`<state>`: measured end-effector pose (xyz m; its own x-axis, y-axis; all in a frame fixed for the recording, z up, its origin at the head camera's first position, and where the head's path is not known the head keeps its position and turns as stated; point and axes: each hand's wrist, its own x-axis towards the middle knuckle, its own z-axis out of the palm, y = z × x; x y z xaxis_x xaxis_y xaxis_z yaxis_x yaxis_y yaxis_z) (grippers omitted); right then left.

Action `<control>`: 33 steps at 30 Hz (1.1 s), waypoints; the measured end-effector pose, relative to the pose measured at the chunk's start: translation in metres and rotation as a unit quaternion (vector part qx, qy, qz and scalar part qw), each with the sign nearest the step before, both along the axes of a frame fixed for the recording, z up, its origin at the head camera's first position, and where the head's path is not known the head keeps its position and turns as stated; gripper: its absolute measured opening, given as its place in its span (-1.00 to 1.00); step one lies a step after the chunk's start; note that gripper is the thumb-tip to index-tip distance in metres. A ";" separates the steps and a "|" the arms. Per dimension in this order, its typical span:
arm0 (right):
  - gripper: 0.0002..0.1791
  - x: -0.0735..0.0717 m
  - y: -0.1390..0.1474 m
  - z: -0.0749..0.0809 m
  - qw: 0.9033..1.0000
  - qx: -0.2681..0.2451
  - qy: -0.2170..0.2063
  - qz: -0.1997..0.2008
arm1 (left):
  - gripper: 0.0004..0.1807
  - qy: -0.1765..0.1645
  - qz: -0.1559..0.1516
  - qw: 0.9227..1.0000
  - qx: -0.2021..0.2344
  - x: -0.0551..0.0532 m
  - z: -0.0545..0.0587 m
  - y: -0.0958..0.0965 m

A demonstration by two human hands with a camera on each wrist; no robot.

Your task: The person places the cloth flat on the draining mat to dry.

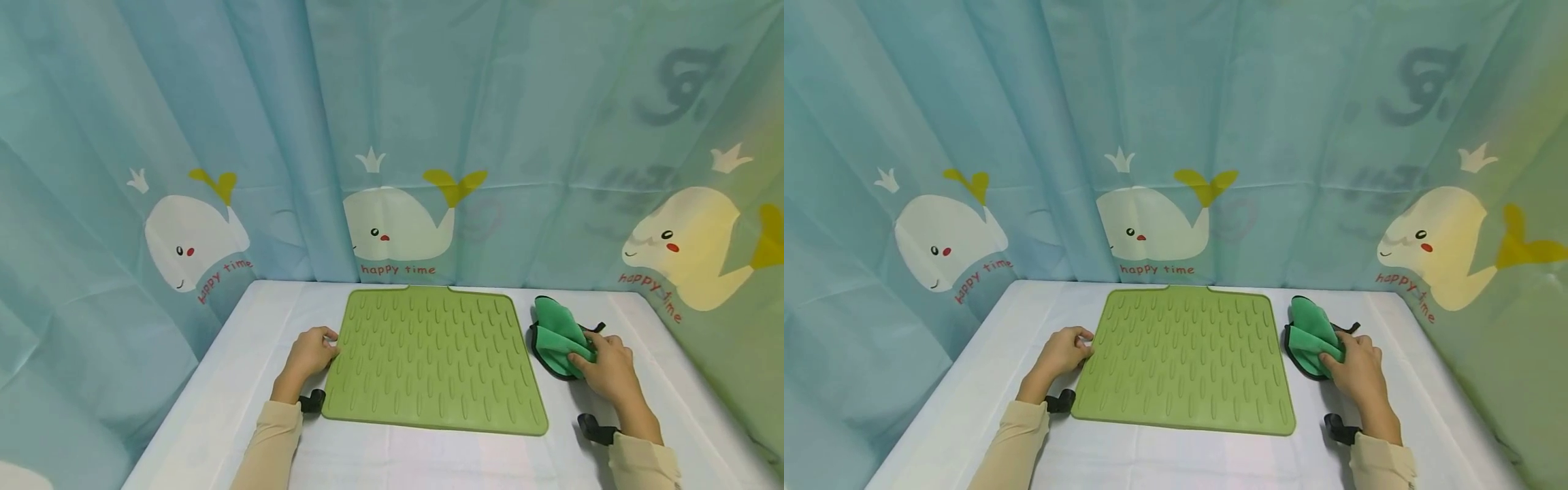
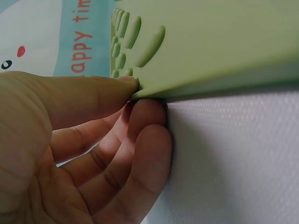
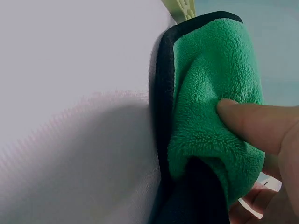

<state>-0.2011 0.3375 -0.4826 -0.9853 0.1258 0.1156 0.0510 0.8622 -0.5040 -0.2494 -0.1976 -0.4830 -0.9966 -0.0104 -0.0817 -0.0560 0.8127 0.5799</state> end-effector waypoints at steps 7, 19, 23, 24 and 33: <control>-0.53 0.001 -0.003 0.000 0.999 0.003 0.031 -0.011 | -0.69 -0.005 0.002 1.000 -0.002 -0.002 -0.001 0.000; -0.72 0.002 -0.005 -0.001 0.997 -0.030 0.060 -0.037 | -0.68 -0.002 -0.002 1.000 0.001 -0.002 -0.002 -0.001; -0.79 0.002 -0.004 -0.001 0.997 -0.025 0.064 -0.040 | -0.69 0.000 -0.003 1.000 0.001 -0.002 -0.003 -0.001; -0.80 0.003 -0.004 0.000 0.997 -0.022 0.066 -0.038 | -0.69 0.001 -0.003 1.000 0.000 -0.002 -0.003 -0.001; -0.82 0.004 -0.003 0.004 0.996 -0.004 0.090 -0.026 | -0.68 -0.005 0.000 1.000 0.004 0.000 -0.003 -0.002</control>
